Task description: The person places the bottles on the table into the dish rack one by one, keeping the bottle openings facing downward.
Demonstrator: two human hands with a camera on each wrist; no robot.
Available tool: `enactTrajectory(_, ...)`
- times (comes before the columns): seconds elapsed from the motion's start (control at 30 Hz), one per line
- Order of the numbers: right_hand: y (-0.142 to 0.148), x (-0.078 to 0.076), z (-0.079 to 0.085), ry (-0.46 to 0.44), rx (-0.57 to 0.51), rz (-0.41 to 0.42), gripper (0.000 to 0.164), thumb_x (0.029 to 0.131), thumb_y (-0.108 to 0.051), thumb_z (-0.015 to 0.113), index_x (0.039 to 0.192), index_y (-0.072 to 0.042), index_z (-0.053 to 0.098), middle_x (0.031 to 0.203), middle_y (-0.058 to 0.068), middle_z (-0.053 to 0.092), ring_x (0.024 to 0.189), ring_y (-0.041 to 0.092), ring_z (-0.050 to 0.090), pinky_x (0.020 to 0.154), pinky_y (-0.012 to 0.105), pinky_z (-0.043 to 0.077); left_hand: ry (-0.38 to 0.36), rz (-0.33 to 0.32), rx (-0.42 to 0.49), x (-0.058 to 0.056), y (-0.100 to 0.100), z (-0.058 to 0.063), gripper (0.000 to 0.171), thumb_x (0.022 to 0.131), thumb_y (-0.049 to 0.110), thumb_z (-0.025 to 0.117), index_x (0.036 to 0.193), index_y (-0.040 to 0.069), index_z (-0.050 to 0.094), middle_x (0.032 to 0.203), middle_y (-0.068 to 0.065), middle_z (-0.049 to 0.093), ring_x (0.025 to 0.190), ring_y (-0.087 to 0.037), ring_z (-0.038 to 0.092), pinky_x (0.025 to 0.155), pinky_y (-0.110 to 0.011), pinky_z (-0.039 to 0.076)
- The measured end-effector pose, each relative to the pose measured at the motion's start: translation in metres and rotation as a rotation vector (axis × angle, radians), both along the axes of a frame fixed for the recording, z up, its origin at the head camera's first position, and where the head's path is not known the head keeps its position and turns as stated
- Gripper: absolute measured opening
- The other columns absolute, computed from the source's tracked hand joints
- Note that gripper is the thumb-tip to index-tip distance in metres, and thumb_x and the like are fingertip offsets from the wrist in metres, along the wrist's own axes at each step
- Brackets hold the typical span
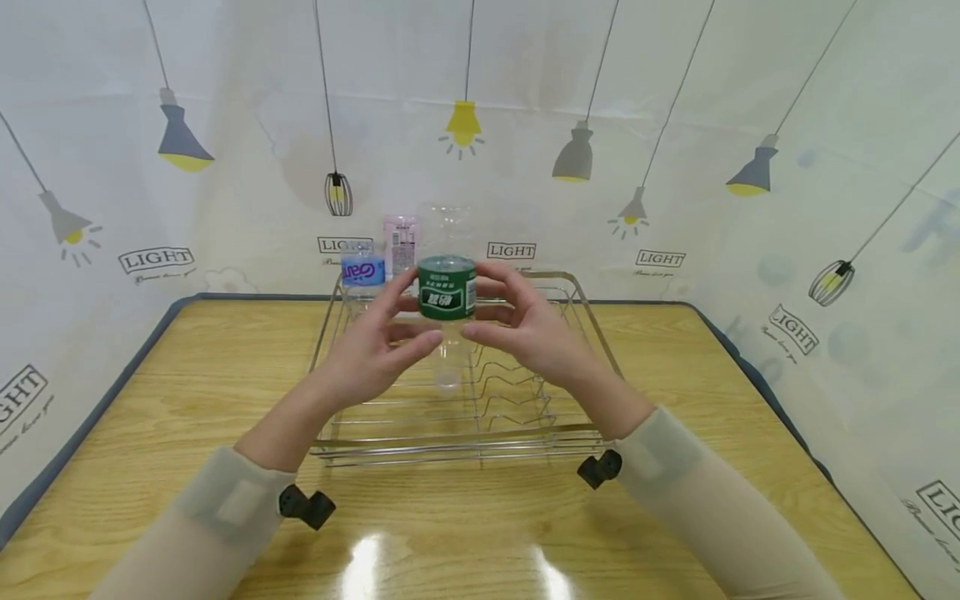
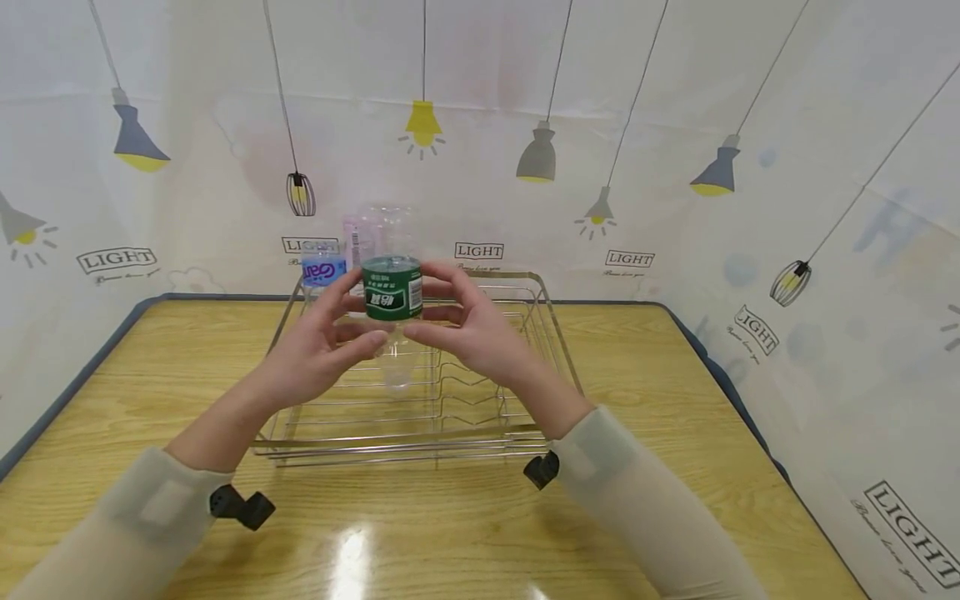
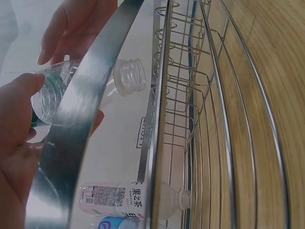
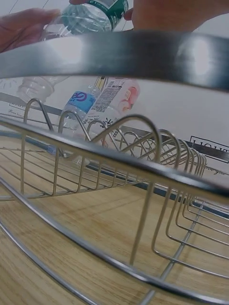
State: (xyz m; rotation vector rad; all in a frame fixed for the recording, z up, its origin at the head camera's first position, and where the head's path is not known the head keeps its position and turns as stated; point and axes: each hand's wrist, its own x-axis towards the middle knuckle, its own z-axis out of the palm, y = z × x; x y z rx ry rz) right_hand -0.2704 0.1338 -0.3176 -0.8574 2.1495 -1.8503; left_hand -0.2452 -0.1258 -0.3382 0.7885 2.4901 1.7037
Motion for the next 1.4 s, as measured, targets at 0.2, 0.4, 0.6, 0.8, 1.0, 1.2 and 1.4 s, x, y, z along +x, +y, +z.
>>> enactTrajectory(0.2, -0.004, 0.001, -0.002, -0.025, -0.018, -0.023, 0.077, 0.1, 0.0, 0.076, 0.165, -0.027, 0.042, 0.152, 0.014, 0.055, 0.135, 0.037, 0.065, 0.107, 0.043, 0.06, 0.006, -0.01, -0.022, 0.001, 0.001, 0.0, 0.089, 0.11, 0.027, 0.071, 0.178, 0.034, 0.013, 0.16, -0.019, 0.05, 0.135, -0.04, 0.068, 0.1, -0.051, 0.064)
enactTrajectory(0.4, -0.006, 0.003, -0.001, -0.03, 0.011, -0.043, 0.077, 0.101, -0.006, 0.078, 0.164, -0.029, 0.041, 0.149, 0.014, 0.056, 0.134, 0.034, 0.066, 0.109, 0.045, 0.059, -0.001, -0.009, -0.028, 0.002, 0.0, 0.0, 0.088, 0.11, 0.027, 0.071, 0.177, 0.038, 0.014, 0.159, -0.018, 0.049, 0.136, -0.039, 0.068, 0.102, -0.051, 0.063)
enactTrajectory(0.6, -0.005, 0.003, -0.002, -0.034, 0.027, -0.054, 0.077, 0.1, -0.007, 0.079, 0.163, -0.027, 0.039, 0.148, 0.014, 0.055, 0.132, 0.033, 0.065, 0.108, 0.044, 0.06, -0.008, -0.009, -0.033, 0.004, -0.001, 0.0, 0.09, 0.109, 0.026, 0.072, 0.178, 0.036, 0.015, 0.158, -0.017, 0.05, 0.135, -0.038, 0.068, 0.104, -0.051, 0.062)
enactTrajectory(0.8, -0.003, 0.002, 0.0, -0.027, 0.018, -0.072, 0.08, 0.1, -0.008, 0.079, 0.166, -0.025, 0.037, 0.149, 0.016, 0.054, 0.131, 0.034, 0.065, 0.107, 0.044, 0.06, 0.002, -0.035, -0.027, 0.008, -0.008, 0.003, 0.08, 0.111, 0.021, 0.068, 0.177, 0.029, 0.023, 0.157, -0.019, 0.053, 0.138, -0.042, 0.065, 0.109, -0.055, 0.059)
enactTrajectory(1.0, 0.0, -0.002, 0.006, -0.026, 0.02, -0.106, 0.08, 0.099, -0.011, 0.079, 0.166, -0.023, 0.037, 0.148, 0.015, 0.055, 0.129, 0.031, 0.064, 0.107, 0.041, 0.06, 0.007, 0.005, -0.122, 0.018, -0.034, 0.007, 0.061, 0.111, 0.029, 0.068, 0.167, 0.026, 0.045, 0.148, -0.009, 0.065, 0.129, -0.032, 0.071, 0.099, -0.048, 0.063)
enactTrajectory(1.2, 0.003, -0.009, 0.016, -0.016, -0.006, -0.125, 0.075, 0.1, -0.01, 0.078, 0.163, -0.023, 0.042, 0.144, 0.015, 0.056, 0.125, 0.029, 0.065, 0.104, 0.038, 0.061, 0.021, 0.031, -0.18, 0.036, -0.068, 0.008, 0.04, 0.112, 0.026, 0.067, 0.151, 0.02, 0.06, 0.143, -0.007, 0.069, 0.123, -0.025, 0.072, 0.09, -0.034, 0.062)
enactTrajectory(1.4, 0.006, -0.018, 0.027, -0.001, -0.011, -0.168, 0.073, 0.101, -0.014, 0.078, 0.163, -0.024, 0.041, 0.141, 0.012, 0.055, 0.124, 0.027, 0.065, 0.099, 0.036, 0.062, 0.111, 0.132, -0.238, 0.05, -0.1, 0.004, 0.024, 0.111, 0.023, 0.069, 0.135, 0.023, 0.074, 0.126, -0.001, 0.074, 0.102, -0.011, 0.07, 0.08, -0.027, 0.059)
